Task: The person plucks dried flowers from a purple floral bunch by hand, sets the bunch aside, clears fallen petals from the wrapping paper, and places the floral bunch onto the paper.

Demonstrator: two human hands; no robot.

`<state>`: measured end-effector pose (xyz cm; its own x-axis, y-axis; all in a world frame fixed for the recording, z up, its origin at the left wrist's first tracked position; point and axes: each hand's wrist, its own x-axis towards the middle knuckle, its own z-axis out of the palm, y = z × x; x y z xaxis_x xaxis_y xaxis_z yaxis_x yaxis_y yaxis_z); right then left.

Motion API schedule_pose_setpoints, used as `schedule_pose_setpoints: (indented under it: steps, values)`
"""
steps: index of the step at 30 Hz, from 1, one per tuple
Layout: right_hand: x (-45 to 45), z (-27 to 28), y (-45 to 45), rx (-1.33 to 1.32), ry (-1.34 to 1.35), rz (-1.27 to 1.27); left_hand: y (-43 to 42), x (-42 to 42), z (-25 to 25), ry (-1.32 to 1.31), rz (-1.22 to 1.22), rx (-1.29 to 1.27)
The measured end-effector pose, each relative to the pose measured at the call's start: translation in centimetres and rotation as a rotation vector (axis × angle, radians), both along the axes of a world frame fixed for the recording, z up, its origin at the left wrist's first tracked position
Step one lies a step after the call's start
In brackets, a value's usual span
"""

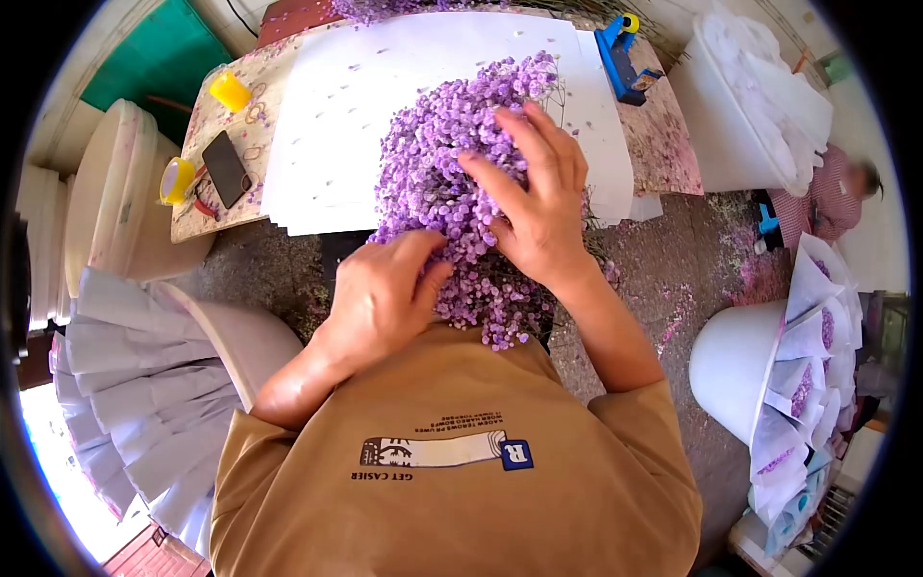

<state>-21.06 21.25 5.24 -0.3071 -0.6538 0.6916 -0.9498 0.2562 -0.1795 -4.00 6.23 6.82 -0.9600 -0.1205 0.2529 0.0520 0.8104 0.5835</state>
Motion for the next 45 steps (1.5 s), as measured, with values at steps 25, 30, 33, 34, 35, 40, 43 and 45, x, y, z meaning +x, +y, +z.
schedule_pose_setpoints:
  steps: [25,30,33,34,35,40,43,45]
  values:
    - [-2.0,-0.7,-2.8,0.218,-0.06,-0.084,-2.8,-6.3,-2.7,0.128,0.181,-0.169]
    - [-1.8,-0.3,-2.4,0.175,-0.112,-0.067,-2.9,-5.7,-0.7,0.124,0.22,0.529]
    - [-2.1,-0.3,-2.5,0.125,-0.136,-0.05,-4.1,-6.2,-0.4,0.059,0.032,0.91]
    - [-2.1,-0.2,-2.4,0.128,-0.14,-0.053,-4.3,-6.4,0.1,0.06,0.032,0.91]
    - [-2.0,-0.1,-2.4,0.132,-0.144,-0.057,-4.4,-6.7,0.7,-0.082,-0.005,0.959]
    - [-1.8,0.0,-2.3,0.129,-0.149,-0.06,-3.5,-7.6,0.6,-0.17,0.026,0.614]
    - [-1.9,-0.4,-2.4,0.106,-0.127,-0.058,-2.9,-7.9,-0.5,0.015,0.088,0.208]
    - [-2.0,-0.4,-2.4,0.094,-0.113,-0.058,-2.8,-7.9,-0.8,0.011,0.056,0.119]
